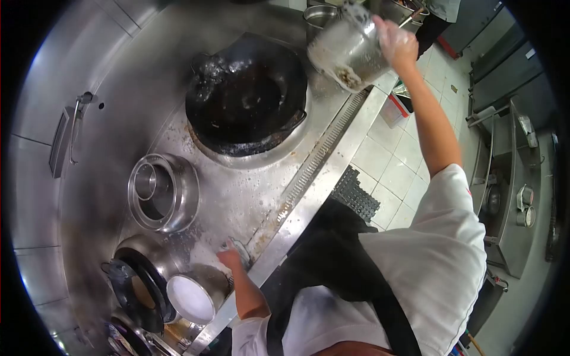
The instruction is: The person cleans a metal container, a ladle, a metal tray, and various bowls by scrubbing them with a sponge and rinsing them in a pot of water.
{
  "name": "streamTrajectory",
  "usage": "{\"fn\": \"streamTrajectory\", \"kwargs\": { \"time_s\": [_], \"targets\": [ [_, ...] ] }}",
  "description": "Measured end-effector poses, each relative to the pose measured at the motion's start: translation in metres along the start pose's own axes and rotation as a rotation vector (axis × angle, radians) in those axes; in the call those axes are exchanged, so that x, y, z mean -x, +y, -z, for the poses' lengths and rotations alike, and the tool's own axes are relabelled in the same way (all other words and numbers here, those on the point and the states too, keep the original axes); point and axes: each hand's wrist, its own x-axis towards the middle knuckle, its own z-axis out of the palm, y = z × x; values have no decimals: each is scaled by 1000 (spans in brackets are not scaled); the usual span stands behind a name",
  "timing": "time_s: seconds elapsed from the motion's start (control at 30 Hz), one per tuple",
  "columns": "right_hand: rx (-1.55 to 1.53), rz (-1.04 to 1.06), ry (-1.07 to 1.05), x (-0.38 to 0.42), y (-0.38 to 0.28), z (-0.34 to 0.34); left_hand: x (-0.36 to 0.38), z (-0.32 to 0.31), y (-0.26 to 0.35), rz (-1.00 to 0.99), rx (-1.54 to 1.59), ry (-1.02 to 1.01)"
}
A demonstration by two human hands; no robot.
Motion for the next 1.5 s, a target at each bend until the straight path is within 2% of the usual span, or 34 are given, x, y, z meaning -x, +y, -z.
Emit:
{"fn": "streamTrajectory", "kwargs": {
  "time_s": [0.07, 0.1, 0.2, 0.3, 0.4, 0.5, 0.53, 0.63, 0.67, 0.73, 0.77, 0.8, 0.83, 0.93, 1.0, 1.03, 1.1, 1.13, 1.23, 1.27, 1.37, 1.4, 1.47, 1.5],
  "targets": [
    [62, -41, -56, 25, 19, -40, 0, -12, -1, 44, -99, 30],
    [110, -67, -103, 39, 26, -57, -1, -7, 7, 76, -124, -29],
    [4, 168, 43, 80, 48, -117, 3, 17, 29, 181, -171, -181],
    [-112, 341, 32, 110, 43, -150, -8, -1, 7, 95, -329, -246],
    [-289, 389, -108, 134, 40, -174, -20, -20, -6, 84, -574, -443],
    [-400, 336, -383, 148, 29, -167, 4, -13, 24, 168, -532, -404],
    [-430, 231, -749, 144, 29, -160, 17, 1, 50, 214, -473, -378],
    [-846, -343, -576, 140, 41, -218, 12, -7, 43, 193, -498, -415],
    [-926, -615, -579, 111, 45, -231, 10, -13, 32, 183, -510, -427],
    [-1235, -1064, -444, 41, 49, -250, -1, -21, 15, 154, -535, -441],
    [-1283, -1180, -495, 16, 69, -275, -1, -16, 20, 136, -481, -462],
    [-1311, -1328, -402, 0, 80, -308, 4, -5, 27, 120, -429, -483],
    [-1375, -1326, -411, -12, 81, -314, 8, 5, 32, 102, -379, -503],
    [-1290, -1527, -489, -23, 100, -372, 25, 27, 44, -16, -319, -530],
    [-1248, -1581, -507, -27, 102, -385, 31, 25, 49, 258, -218, -513],
    [-1318, -1569, -448, -22, 102, -386, 36, 22, 49, 394, -165, -508],
    [-1452, -1531, -314, -9, 102, -367, 39, 19, 48, 348, -230, -505],
    [-1483, -1520, -361, -9, 99, -353, 36, 15, 45, 324, -256, -496],
    [-1499, -1339, -293, -12, 82, -301, 31, 2, 25, 312, -254, -434],
    [-1429, -1352, -322, -9, 93, -301, 30, 1, 20, 339, -248, -455],
    [-1555, -1075, -196, -4, 72, -231, 26, 1, 21, 229, -387, -495],
    [-1362, -1141, -258, 4, 83, -231, 27, 0, 21, 192, -408, -464],
    [-1310, -1063, -222, 16, 69, -184, 43, 41, 66, 227, -143, -420],
    [-1269, -1101, -414, 36, 107, -206, 35, 5, 19, 167, -63, -351]
  ]
}}
